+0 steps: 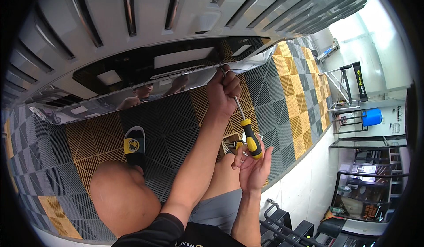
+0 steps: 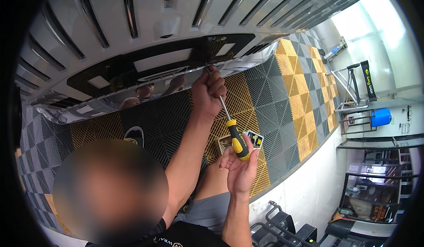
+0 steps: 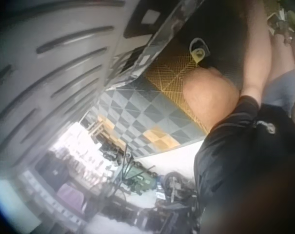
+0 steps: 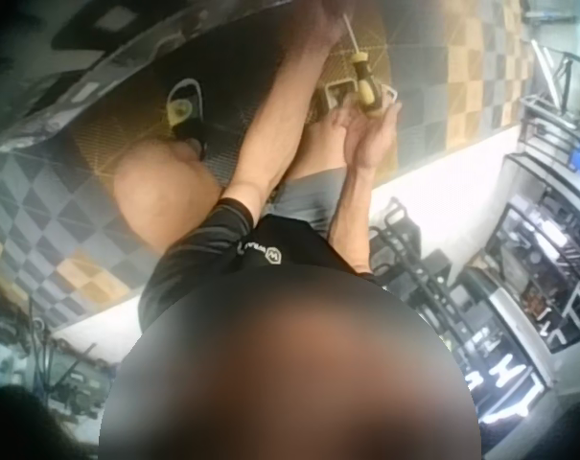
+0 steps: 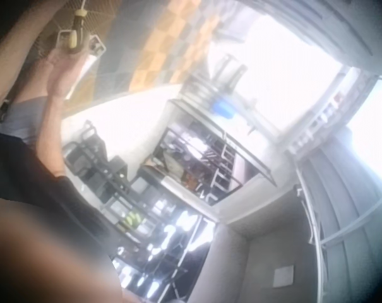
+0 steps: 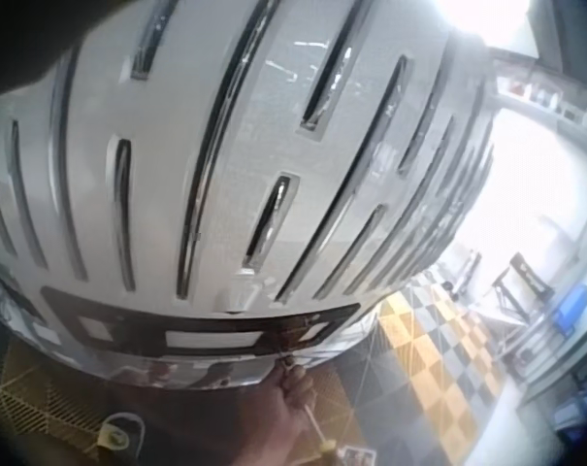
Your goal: The person kneels in front of a white car and uses a screwdriver to fasten a license plate frame to the front bumper. They tighten multiple screws around the frame, then place the screwdriver and a small container into a tool caddy.
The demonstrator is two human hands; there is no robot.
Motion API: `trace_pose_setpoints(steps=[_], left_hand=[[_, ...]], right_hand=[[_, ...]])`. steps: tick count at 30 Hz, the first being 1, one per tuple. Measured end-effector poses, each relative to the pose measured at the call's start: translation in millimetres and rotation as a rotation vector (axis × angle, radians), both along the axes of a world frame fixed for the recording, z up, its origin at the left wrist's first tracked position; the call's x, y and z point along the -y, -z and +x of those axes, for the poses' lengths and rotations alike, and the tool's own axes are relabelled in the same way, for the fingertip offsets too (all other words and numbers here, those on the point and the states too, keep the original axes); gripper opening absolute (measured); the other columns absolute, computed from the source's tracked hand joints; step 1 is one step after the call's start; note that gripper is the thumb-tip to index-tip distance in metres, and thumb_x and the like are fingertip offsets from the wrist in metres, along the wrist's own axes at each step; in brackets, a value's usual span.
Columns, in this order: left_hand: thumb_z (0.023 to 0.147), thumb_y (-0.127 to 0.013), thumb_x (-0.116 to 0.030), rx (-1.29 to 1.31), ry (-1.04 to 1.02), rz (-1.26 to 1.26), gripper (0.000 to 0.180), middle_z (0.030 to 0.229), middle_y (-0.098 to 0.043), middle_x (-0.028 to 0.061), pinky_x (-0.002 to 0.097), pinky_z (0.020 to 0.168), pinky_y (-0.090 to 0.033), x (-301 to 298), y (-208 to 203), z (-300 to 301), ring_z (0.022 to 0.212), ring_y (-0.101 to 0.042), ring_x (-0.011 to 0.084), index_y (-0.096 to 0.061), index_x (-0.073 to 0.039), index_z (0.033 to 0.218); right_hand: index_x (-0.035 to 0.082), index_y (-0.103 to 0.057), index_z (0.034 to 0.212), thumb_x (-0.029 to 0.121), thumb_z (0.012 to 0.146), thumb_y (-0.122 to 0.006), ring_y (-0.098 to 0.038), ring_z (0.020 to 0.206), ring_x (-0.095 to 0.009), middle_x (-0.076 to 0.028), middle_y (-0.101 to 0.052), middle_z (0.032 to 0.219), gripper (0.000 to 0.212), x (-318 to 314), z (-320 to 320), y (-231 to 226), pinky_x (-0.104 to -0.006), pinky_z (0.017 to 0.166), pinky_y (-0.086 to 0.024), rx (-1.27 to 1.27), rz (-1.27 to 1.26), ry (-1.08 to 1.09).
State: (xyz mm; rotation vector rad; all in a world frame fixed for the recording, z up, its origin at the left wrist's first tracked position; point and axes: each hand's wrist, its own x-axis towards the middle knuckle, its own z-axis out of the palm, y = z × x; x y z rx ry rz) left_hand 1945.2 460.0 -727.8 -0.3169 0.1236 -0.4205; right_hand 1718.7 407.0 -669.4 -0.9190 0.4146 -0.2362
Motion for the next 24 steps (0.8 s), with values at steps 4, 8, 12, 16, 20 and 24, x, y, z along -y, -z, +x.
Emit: trace_pose_setpoints(steps=[4, 8, 12, 16, 20, 24], left_hand=[[0.109, -0.046, -0.023, 0.009, -0.006, -0.037, 0.025, 0.066, -0.034, -0.0046, 0.0229, 0.042, -0.016, 0, -2, 0, 0.049, -0.026, 0.0048, -0.062, -0.003, 0.104], [0.109, -0.046, -0.024, 0.017, 0.001, -0.083, 0.027, 0.068, -0.035, -0.0040, 0.0228, 0.043, -0.017, -2, -3, 1, 0.049, -0.027, 0.0051, -0.061, -0.003, 0.105], [0.110, -0.044, -0.026, 0.000, -0.022, -0.057, 0.028, 0.070, -0.039, -0.0023, 0.0224, 0.043, -0.019, -4, -6, 0, 0.050, -0.029, 0.0057, -0.060, -0.003, 0.107], [0.109, -0.046, -0.028, -0.028, -0.077, 0.106, 0.027, 0.076, -0.047, 0.0000, 0.0217, 0.046, -0.025, -2, -10, 0, 0.056, -0.036, 0.0069, -0.060, -0.004, 0.107], [0.109, -0.047, -0.026, 0.010, -0.078, 0.216, 0.025, 0.083, -0.053, 0.0018, 0.0220, 0.051, -0.033, -4, -4, -1, 0.062, -0.044, 0.0097, -0.061, -0.005, 0.108], [0.108, -0.047, -0.023, 0.055, 0.032, 0.254, 0.022, 0.086, -0.055, 0.0031, 0.0242, 0.056, -0.041, -17, 3, 6, 0.067, -0.049, 0.0126, -0.061, -0.007, 0.108]], right_hand=[[0.004, -0.032, 0.154, 0.029, 0.106, -0.049, -0.058, 0.075, -0.018, -0.014, -0.059, 0.096, 0.056, -2, 9, -6, -0.0316, 0.060, -0.048, -0.091, -0.217, 0.095], [0.001, -0.040, 0.146, 0.033, 0.108, -0.049, -0.058, 0.070, -0.015, -0.014, -0.062, 0.092, 0.051, -7, 10, -15, -0.0294, 0.055, -0.046, -0.052, -0.190, 0.081], [0.001, -0.047, 0.143, 0.038, 0.109, -0.048, -0.053, 0.060, -0.013, -0.012, -0.061, 0.090, 0.050, 1, 10, -18, -0.0277, 0.054, -0.045, -0.085, -0.134, -0.012], [0.001, -0.047, 0.146, 0.024, 0.106, -0.056, -0.055, 0.071, -0.011, -0.006, -0.060, 0.090, 0.047, 5, 8, -9, -0.0268, 0.060, -0.046, -0.126, -0.210, 0.029], [0.000, -0.046, 0.148, 0.014, 0.103, -0.060, -0.056, 0.074, -0.010, -0.004, -0.060, 0.093, 0.050, 1, -3, 1, -0.0270, 0.063, -0.047, -0.179, -0.295, -0.022], [-0.001, -0.048, 0.147, 0.013, 0.102, -0.057, -0.056, 0.076, -0.013, -0.006, -0.060, 0.096, 0.048, 0, -16, 14, -0.0284, 0.065, -0.047, -0.173, -0.287, -0.003]])
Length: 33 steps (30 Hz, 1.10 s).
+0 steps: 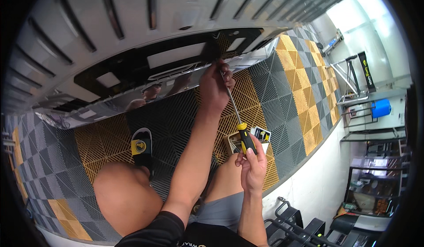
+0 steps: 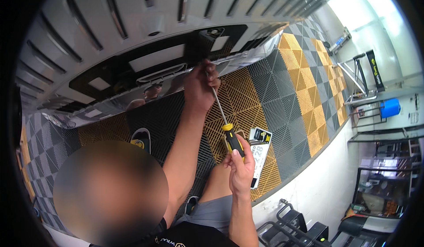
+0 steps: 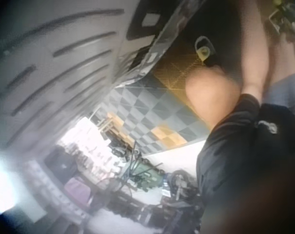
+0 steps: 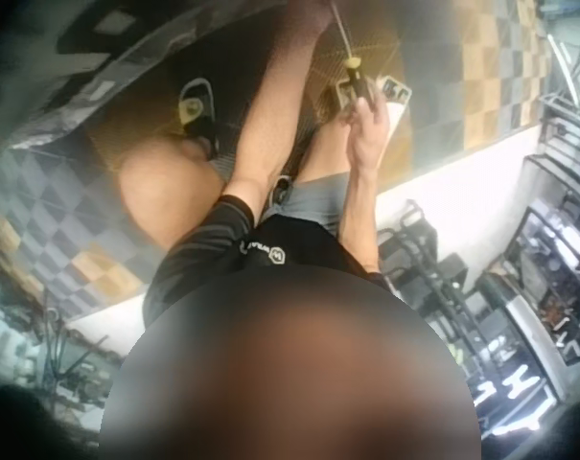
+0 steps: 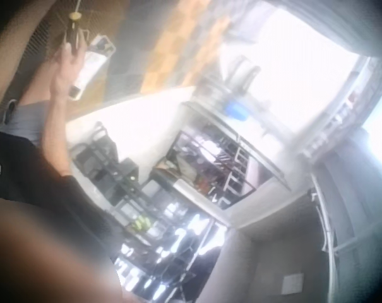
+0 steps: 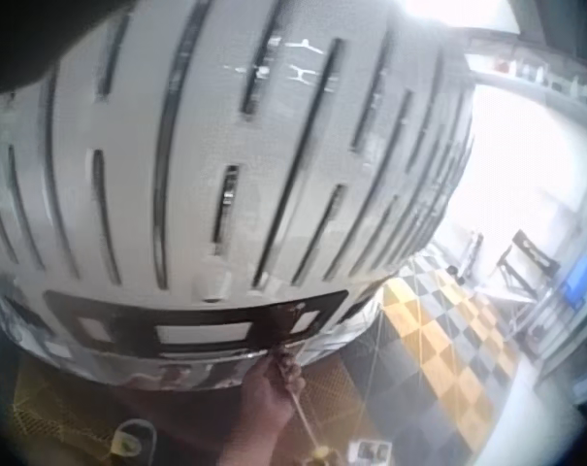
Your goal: The person kneels in front of a white car and uses a screwdriver to fasten a license plate frame to the front bumper. They tighten multiple screws around the frame, then place the screwdriver and a small container into a tool caddy.
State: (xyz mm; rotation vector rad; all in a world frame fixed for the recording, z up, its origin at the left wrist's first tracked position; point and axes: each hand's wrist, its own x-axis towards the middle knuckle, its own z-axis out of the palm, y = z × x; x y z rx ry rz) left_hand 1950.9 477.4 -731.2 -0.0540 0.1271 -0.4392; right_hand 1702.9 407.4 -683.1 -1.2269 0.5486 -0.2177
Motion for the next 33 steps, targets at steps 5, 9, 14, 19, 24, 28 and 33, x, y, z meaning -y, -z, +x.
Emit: trace_pose_setpoints(steps=[5, 9, 14, 19, 24, 28, 33], left_hand=[[0.102, -0.059, -0.040, -0.074, 0.008, 0.409, 0.033, 0.107, -0.068, 0.0096, 0.0412, 0.085, -0.049, -4, -14, -9, 0.103, -0.067, 0.0242, -0.061, -0.009, 0.112], [0.098, -0.066, -0.043, -0.086, -0.046, 0.798, 0.041, 0.117, -0.070, 0.0013, 0.0476, 0.100, -0.036, 3, -31, -6, 0.116, -0.065, 0.0210, -0.055, -0.013, 0.124], [0.104, -0.058, -0.036, -0.160, -0.105, 0.976, 0.025, 0.117, -0.072, 0.0010, 0.0426, 0.097, -0.037, 6, -33, 1, 0.113, -0.066, 0.0170, -0.064, -0.014, 0.115], [0.107, -0.048, -0.023, -0.156, -0.056, 0.702, 0.024, 0.118, -0.072, 0.0044, 0.0344, 0.081, -0.046, 4, -30, 3, 0.107, -0.069, 0.0183, -0.063, -0.010, 0.121], [0.099, -0.047, -0.004, -0.352, -0.170, 0.693, 0.024, 0.111, -0.068, 0.0190, 0.0412, 0.082, -0.059, 0, -30, 23, 0.105, -0.070, 0.0295, -0.057, 0.002, 0.120], [0.094, -0.050, 0.005, -0.330, -0.280, 0.657, 0.019, 0.105, -0.065, 0.0232, 0.0424, 0.086, -0.065, -3, -39, 31, 0.097, -0.071, 0.0337, -0.052, 0.008, 0.113], [0.096, -0.051, 0.001, -0.322, -0.293, 0.805, 0.015, 0.105, -0.066, 0.0205, 0.0408, 0.082, -0.065, 7, -41, 35, 0.093, -0.072, 0.0308, -0.053, 0.007, 0.109]], right_hand=[[0.001, -0.052, 0.141, 0.020, 0.100, -0.055, -0.054, 0.072, -0.016, -0.007, -0.059, 0.091, 0.046, 9, -2, 30, -0.0307, 0.064, -0.046, 0.033, 0.338, 0.107], [0.005, -0.055, 0.134, 0.027, 0.097, -0.057, -0.052, 0.068, -0.016, -0.007, -0.058, 0.087, 0.044, 10, 10, 76, -0.0322, 0.061, -0.044, 0.086, 0.507, 0.160], [0.005, -0.058, 0.120, 0.028, 0.099, -0.054, -0.051, 0.066, -0.015, -0.006, -0.058, 0.084, 0.032, 6, -7, 125, -0.0308, 0.061, -0.044, 0.069, 0.831, 0.294], [0.010, -0.056, 0.101, 0.034, 0.101, -0.050, -0.047, 0.063, -0.016, -0.005, -0.055, 0.078, 0.025, 27, -3, 132, -0.0301, 0.061, -0.040, 0.213, 1.002, 0.339], [0.010, -0.056, 0.103, 0.032, 0.101, -0.053, -0.048, 0.063, -0.016, -0.006, -0.056, 0.079, 0.023, 40, 1, 121, -0.0308, 0.061, -0.041, 0.270, 0.920, 0.312], [0.011, -0.056, 0.103, 0.032, 0.101, -0.053, -0.049, 0.063, -0.016, -0.006, -0.056, 0.079, 0.021, 42, -2, 116, -0.0308, 0.061, -0.042, 0.277, 0.938, 0.286], [0.011, -0.055, 0.103, 0.032, 0.101, -0.052, -0.049, 0.063, -0.015, -0.006, -0.056, 0.078, 0.021, 45, 1, 116, -0.0309, 0.062, -0.042, 0.269, 0.954, 0.247]])
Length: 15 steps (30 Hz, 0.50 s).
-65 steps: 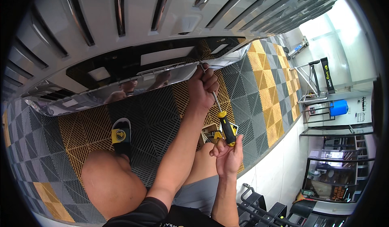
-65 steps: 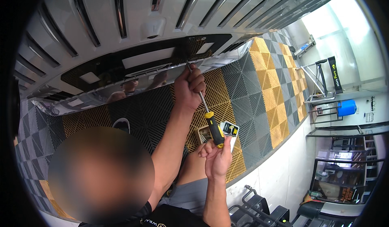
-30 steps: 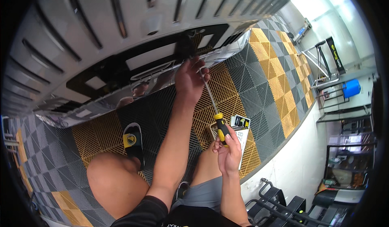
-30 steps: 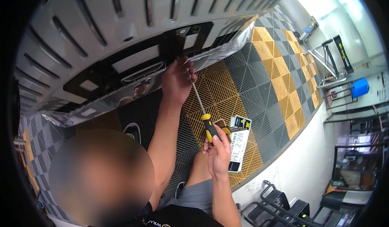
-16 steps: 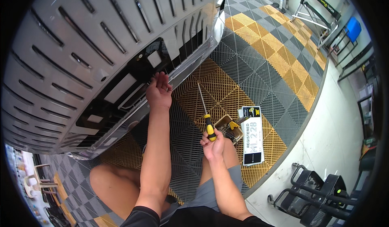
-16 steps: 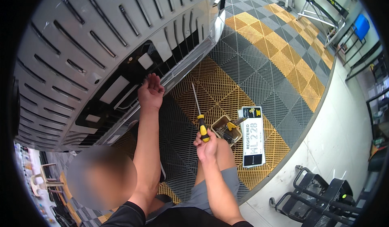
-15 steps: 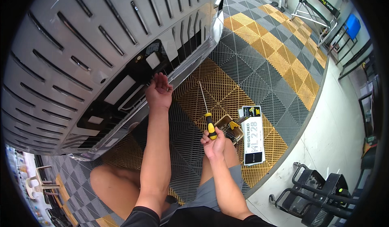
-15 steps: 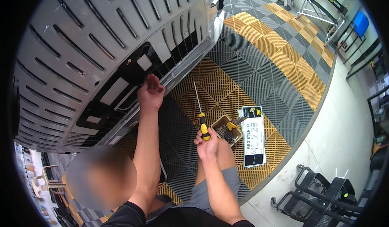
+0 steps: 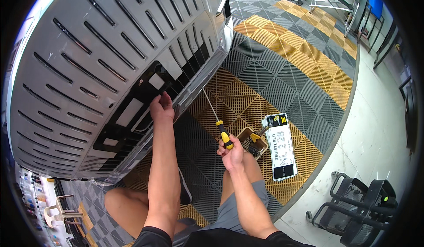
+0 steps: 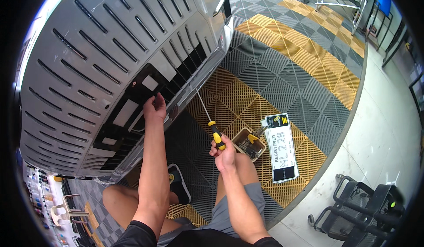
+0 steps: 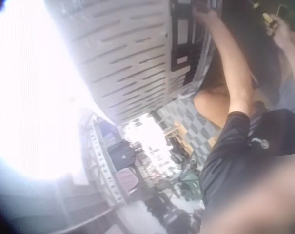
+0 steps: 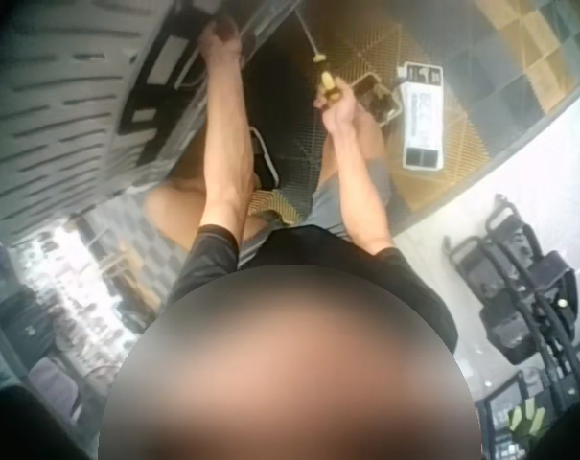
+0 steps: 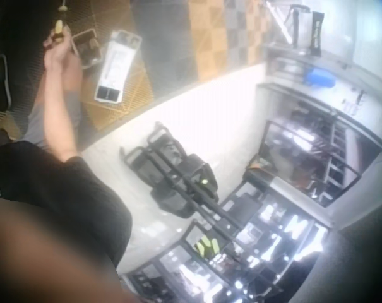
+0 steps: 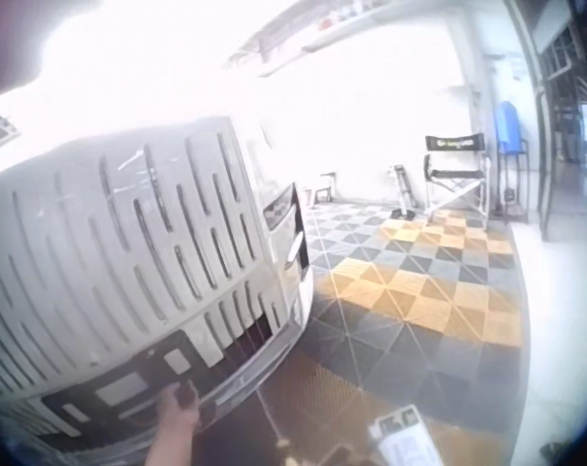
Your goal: The person kneels in front of a white car and uses a screwdriver to fasten a license plate frame to the front bumper. They tighten multiple screws around the frame, then place the screwdriver and a small container into a tool caddy.
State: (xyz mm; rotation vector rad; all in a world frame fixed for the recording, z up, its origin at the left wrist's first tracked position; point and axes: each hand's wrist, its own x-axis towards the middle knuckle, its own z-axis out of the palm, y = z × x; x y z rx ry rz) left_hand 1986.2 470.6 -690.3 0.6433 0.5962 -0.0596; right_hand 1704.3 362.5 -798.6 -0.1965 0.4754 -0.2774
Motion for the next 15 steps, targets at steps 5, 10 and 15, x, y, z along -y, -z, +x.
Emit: trace_pose_setpoints(steps=[5, 10, 15], left_hand=[[0.095, -0.045, 0.001, 0.063, 0.060, -0.096, 0.018, 0.102, -0.067, 0.0189, 0.0411, 0.081, -0.065, -12, 26, 14, 0.091, -0.072, 0.0302, -0.054, 0.007, 0.108], [0.092, -0.042, 0.001, 0.064, 0.191, -0.291, 0.024, 0.101, -0.067, 0.0193, 0.0424, 0.080, -0.064, -24, 26, 21, 0.090, -0.070, 0.0302, -0.055, 0.009, 0.111], [0.096, -0.043, -0.002, -0.052, 0.012, 0.237, 0.025, 0.102, -0.063, 0.0179, 0.0439, 0.083, -0.064, -1, 4, -5, 0.088, -0.070, 0.0326, -0.051, 0.011, 0.115]], right_hand=[[0.011, -0.055, 0.103, 0.032, 0.101, -0.051, -0.049, 0.063, -0.016, -0.006, -0.056, 0.078, 0.021, 2, -2, -3, -0.0317, 0.061, -0.042, 0.030, 0.011, -0.010], [0.011, -0.056, 0.105, 0.033, 0.101, -0.051, -0.049, 0.062, -0.016, -0.006, -0.056, 0.078, 0.022, 8, -4, -3, -0.0322, 0.061, -0.041, 0.043, 0.025, -0.002], [0.010, -0.056, 0.104, 0.033, 0.101, -0.051, -0.049, 0.061, -0.016, -0.006, -0.057, 0.078, 0.024, 13, -5, 2, -0.0320, 0.060, -0.041, 0.037, 0.042, 0.013]])
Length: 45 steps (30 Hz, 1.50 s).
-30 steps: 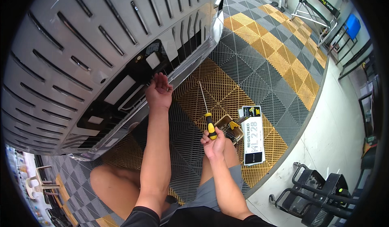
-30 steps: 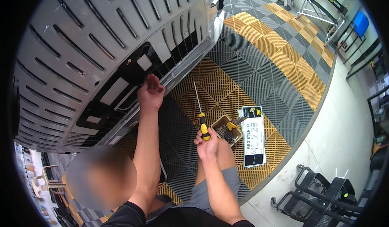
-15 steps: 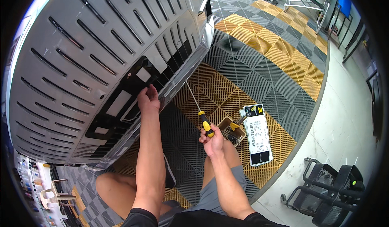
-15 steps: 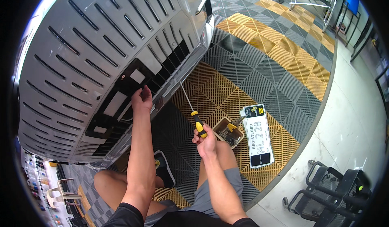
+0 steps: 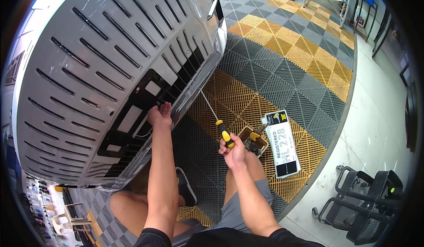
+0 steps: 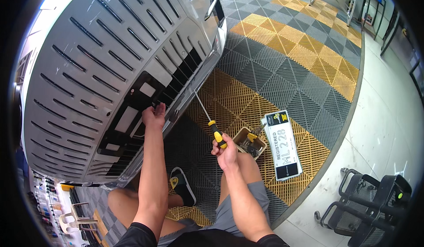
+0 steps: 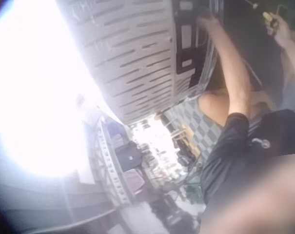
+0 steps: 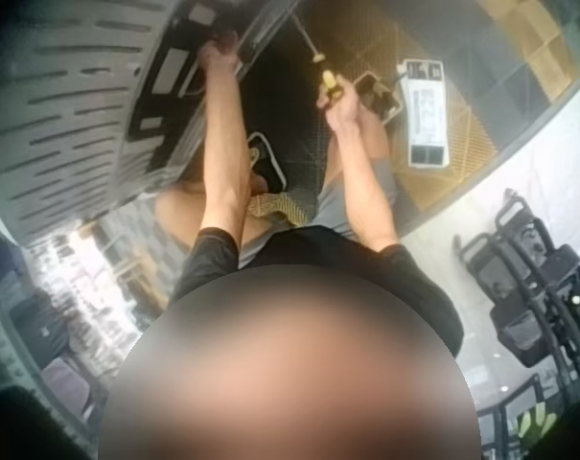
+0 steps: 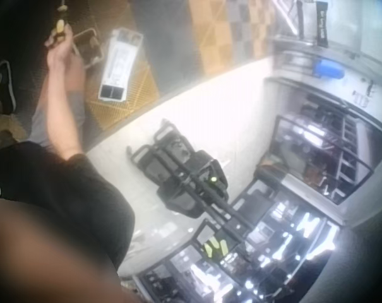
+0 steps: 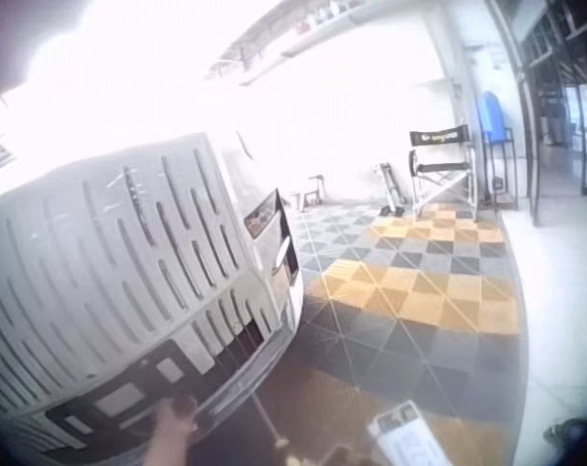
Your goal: The person kneels in front of a white car and uses a screwdriver to fasten a license plate frame to the front bumper. They tighten multiple screws around the frame, then place the screwdriver and a small container into a tool caddy.
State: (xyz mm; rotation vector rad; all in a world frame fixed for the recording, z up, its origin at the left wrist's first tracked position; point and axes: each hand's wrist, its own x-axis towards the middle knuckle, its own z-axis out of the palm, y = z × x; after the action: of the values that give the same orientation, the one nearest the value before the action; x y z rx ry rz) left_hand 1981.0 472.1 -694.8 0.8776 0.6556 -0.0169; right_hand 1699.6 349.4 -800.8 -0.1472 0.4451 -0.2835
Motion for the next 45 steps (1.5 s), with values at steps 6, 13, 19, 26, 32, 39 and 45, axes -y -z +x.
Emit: trace_pose_setpoints(steps=[6, 13, 19, 26, 32, 39, 45], left_hand=[[0.096, -0.043, -0.002, 0.085, 0.018, 0.040, 0.030, 0.111, -0.061, 0.0209, 0.0472, 0.081, -0.066, 12, -7, -3, 0.092, -0.072, 0.0366, -0.043, 0.013, 0.122], [0.089, -0.038, 0.003, 0.095, 0.114, -0.335, 0.030, 0.115, -0.061, 0.0248, 0.0483, 0.084, -0.065, -3, 11, 11, 0.105, -0.070, 0.0430, -0.045, 0.013, 0.115], [0.087, -0.042, 0.002, 0.097, 0.006, -0.274, 0.029, 0.106, -0.060, 0.0228, 0.0450, 0.077, -0.064, -1, 18, 24, 0.086, -0.069, 0.0358, -0.046, 0.013, 0.114], [0.094, -0.065, -0.015, 0.173, 0.380, 0.093, 0.015, 0.075, -0.060, 0.0066, 0.0306, 0.058, -0.054, 16, 63, -52, 0.064, -0.063, 0.0175, -0.054, -0.006, 0.091], [0.092, -0.074, -0.014, 0.228, 1.073, 0.694, 0.018, 0.074, -0.065, 0.0051, 0.0292, 0.056, -0.050, 76, 166, -189, 0.065, -0.064, 0.0130, -0.064, 0.000, 0.098], [0.092, -0.069, -0.008, 0.490, 1.301, 1.077, 0.044, 0.107, -0.071, 0.0147, 0.0368, 0.083, -0.056, 106, 213, -213, 0.093, -0.070, 0.0238, -0.056, 0.000, 0.133], [0.108, -0.050, -0.033, 0.324, 1.052, 0.370, 0.043, 0.118, -0.071, 0.0154, 0.0374, 0.082, -0.057, 51, 124, -154, 0.100, -0.072, 0.0263, -0.052, -0.003, 0.138]], right_hand=[[0.009, -0.055, 0.102, 0.033, 0.101, -0.052, -0.049, 0.062, -0.016, -0.006, -0.056, 0.078, 0.024, -1, 1, 0, -0.0321, 0.061, -0.042, -0.020, 0.014, -0.012], [0.009, -0.055, 0.100, 0.034, 0.100, -0.053, -0.050, 0.062, -0.016, -0.006, -0.056, 0.077, 0.024, 6, 0, -1, -0.0326, 0.061, -0.042, -0.019, -0.014, -0.013], [0.010, -0.054, 0.099, 0.033, 0.101, -0.052, -0.051, 0.062, -0.016, -0.006, -0.056, 0.077, 0.023, 5, 1, 5, -0.0331, 0.061, -0.043, 0.013, -0.011, -0.022], [0.014, -0.059, 0.111, 0.034, 0.099, -0.058, -0.052, 0.062, -0.016, -0.005, -0.057, 0.078, 0.023, 21, -14, -7, -0.0322, 0.060, -0.044, 0.004, -0.008, 0.048], [0.011, -0.052, 0.102, 0.034, 0.100, -0.053, -0.046, 0.065, -0.015, -0.005, -0.050, 0.079, 0.024, 60, -69, -21, -0.0309, 0.062, -0.041, 0.185, 0.030, 0.223], [0.011, -0.053, 0.113, 0.033, 0.101, -0.051, -0.047, 0.065, -0.016, -0.006, -0.050, 0.081, 0.025, 63, -95, -20, -0.0312, 0.063, -0.041, 0.081, -0.081, 0.200], [0.008, -0.054, 0.129, 0.030, 0.101, -0.051, -0.046, 0.060, -0.013, -0.007, -0.053, 0.080, 0.037, 38, -63, -26, -0.0283, 0.057, -0.040, -0.046, -0.211, 0.001]])
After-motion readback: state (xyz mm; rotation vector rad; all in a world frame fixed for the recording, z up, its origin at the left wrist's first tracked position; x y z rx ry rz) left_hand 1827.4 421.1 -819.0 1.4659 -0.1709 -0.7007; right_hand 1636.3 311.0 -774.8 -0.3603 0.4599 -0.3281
